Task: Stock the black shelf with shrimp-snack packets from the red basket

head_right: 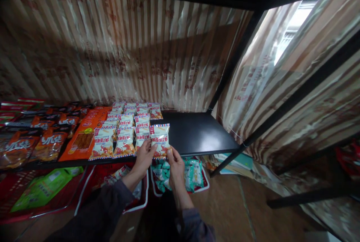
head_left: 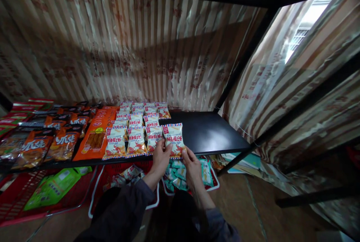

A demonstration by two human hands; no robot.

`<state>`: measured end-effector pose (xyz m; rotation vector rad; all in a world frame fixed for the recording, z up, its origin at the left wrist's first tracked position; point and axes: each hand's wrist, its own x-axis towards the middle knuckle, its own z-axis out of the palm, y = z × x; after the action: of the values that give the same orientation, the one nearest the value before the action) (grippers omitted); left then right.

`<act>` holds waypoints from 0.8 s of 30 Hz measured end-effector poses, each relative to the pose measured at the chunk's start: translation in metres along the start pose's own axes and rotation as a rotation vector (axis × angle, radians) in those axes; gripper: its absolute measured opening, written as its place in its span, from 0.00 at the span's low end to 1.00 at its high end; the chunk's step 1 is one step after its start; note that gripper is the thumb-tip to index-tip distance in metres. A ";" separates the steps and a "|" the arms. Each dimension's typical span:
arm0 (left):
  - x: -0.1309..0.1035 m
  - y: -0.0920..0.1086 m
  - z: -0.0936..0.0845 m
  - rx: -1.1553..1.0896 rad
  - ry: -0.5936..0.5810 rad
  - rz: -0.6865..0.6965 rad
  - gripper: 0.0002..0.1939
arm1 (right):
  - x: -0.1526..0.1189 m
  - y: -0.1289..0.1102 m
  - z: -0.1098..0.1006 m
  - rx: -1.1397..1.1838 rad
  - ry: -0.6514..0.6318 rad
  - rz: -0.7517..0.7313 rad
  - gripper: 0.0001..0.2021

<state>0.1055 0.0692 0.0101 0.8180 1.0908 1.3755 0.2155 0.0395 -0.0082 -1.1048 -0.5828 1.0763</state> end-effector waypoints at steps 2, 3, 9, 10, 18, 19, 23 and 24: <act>0.011 0.000 0.006 0.039 0.010 0.025 0.19 | 0.013 -0.004 0.001 -0.040 -0.016 -0.017 0.24; 0.016 0.001 0.008 0.058 0.009 0.039 0.19 | 0.018 -0.007 0.001 -0.070 -0.032 -0.025 0.24; 0.044 -0.001 0.023 0.219 0.024 0.078 0.17 | 0.054 -0.018 0.006 -0.224 -0.096 -0.098 0.28; 0.048 -0.002 0.025 0.267 0.026 0.082 0.17 | 0.060 -0.018 0.006 -0.260 -0.118 -0.109 0.29; 0.060 0.007 0.053 0.735 0.022 0.137 0.22 | 0.107 0.002 0.011 -0.333 -0.124 -0.182 0.28; 0.062 0.007 0.056 0.759 0.025 0.148 0.24 | 0.112 0.004 0.012 -0.325 -0.121 -0.180 0.28; 0.072 0.004 0.065 0.808 0.035 0.192 0.27 | 0.131 0.006 0.018 -0.316 -0.137 -0.197 0.26; 0.076 0.002 0.066 0.816 0.037 0.196 0.27 | 0.136 0.006 0.019 -0.325 -0.148 -0.209 0.26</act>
<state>0.1578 0.1540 0.0247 1.5173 1.6660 1.0821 0.2530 0.1707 -0.0227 -1.2178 -0.9957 0.9053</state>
